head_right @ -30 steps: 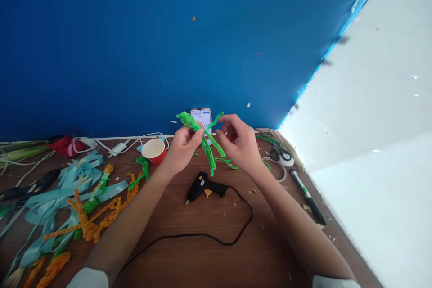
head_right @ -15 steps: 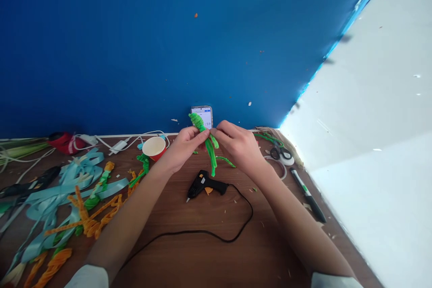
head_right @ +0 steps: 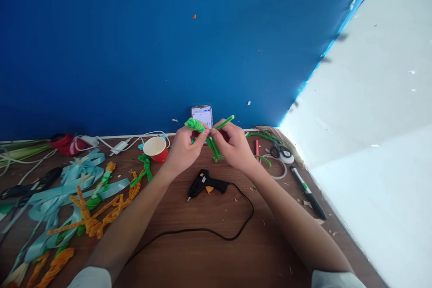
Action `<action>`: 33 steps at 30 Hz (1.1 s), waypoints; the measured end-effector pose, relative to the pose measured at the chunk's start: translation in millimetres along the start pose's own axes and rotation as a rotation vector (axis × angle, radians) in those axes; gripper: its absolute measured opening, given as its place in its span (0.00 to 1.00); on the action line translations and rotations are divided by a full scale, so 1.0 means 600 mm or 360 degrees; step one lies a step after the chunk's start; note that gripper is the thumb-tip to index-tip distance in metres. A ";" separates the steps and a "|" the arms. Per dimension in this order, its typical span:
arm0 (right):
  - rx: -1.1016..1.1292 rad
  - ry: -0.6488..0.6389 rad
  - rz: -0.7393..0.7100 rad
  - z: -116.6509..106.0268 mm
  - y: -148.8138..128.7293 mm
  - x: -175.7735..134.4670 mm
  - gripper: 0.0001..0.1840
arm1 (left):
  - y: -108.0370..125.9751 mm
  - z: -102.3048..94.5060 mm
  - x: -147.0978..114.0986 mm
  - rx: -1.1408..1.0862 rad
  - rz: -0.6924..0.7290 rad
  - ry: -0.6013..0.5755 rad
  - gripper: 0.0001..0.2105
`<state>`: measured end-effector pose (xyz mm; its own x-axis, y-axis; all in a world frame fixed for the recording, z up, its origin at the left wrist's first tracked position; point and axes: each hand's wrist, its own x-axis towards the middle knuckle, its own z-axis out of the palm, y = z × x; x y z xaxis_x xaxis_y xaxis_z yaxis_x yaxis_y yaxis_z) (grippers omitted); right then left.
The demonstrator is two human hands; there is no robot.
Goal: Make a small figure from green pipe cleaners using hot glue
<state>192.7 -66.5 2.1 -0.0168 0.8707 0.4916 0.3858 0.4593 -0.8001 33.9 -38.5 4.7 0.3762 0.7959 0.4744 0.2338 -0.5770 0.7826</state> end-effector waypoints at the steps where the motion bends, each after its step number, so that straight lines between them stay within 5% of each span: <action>1: 0.0326 -0.0034 0.0251 0.004 -0.002 0.000 0.14 | 0.000 0.000 -0.001 0.0147 0.0125 0.0032 0.09; 4: 0.1192 -0.0294 0.0803 0.013 -0.007 -0.001 0.15 | -0.003 -0.001 -0.002 0.0474 0.0535 0.0080 0.07; 8: 0.1480 -0.0333 0.0873 0.019 -0.014 -0.006 0.14 | -0.009 -0.003 0.000 0.0523 0.0649 0.0196 0.07; 11: 0.0901 -0.0125 0.0640 0.020 -0.012 -0.008 0.15 | -0.010 -0.008 0.005 0.0269 0.0258 0.0209 0.08; 16: -0.0646 0.0531 -0.0259 0.008 0.007 -0.007 0.13 | -0.014 -0.012 0.011 -0.0319 -0.0296 0.0076 0.16; 21: -0.1139 0.0332 -0.0597 -0.001 0.016 -0.007 0.12 | -0.020 -0.001 0.006 -0.0286 -0.0353 0.0018 0.16; 26: -0.0673 0.0046 -0.0291 0.001 0.007 -0.003 0.16 | -0.011 0.001 0.003 0.0015 -0.0291 0.0009 0.14; 33: 0.0526 -0.0127 0.0476 0.003 -0.001 0.002 0.21 | -0.008 0.009 0.002 0.0323 0.0236 0.0053 0.07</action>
<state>190.7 -65.5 2.3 -0.0254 0.9785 0.2047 0.0697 0.2060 -0.9761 38.2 -35.8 -1.0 0.3907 0.7037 0.5935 0.3551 -0.7100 0.6081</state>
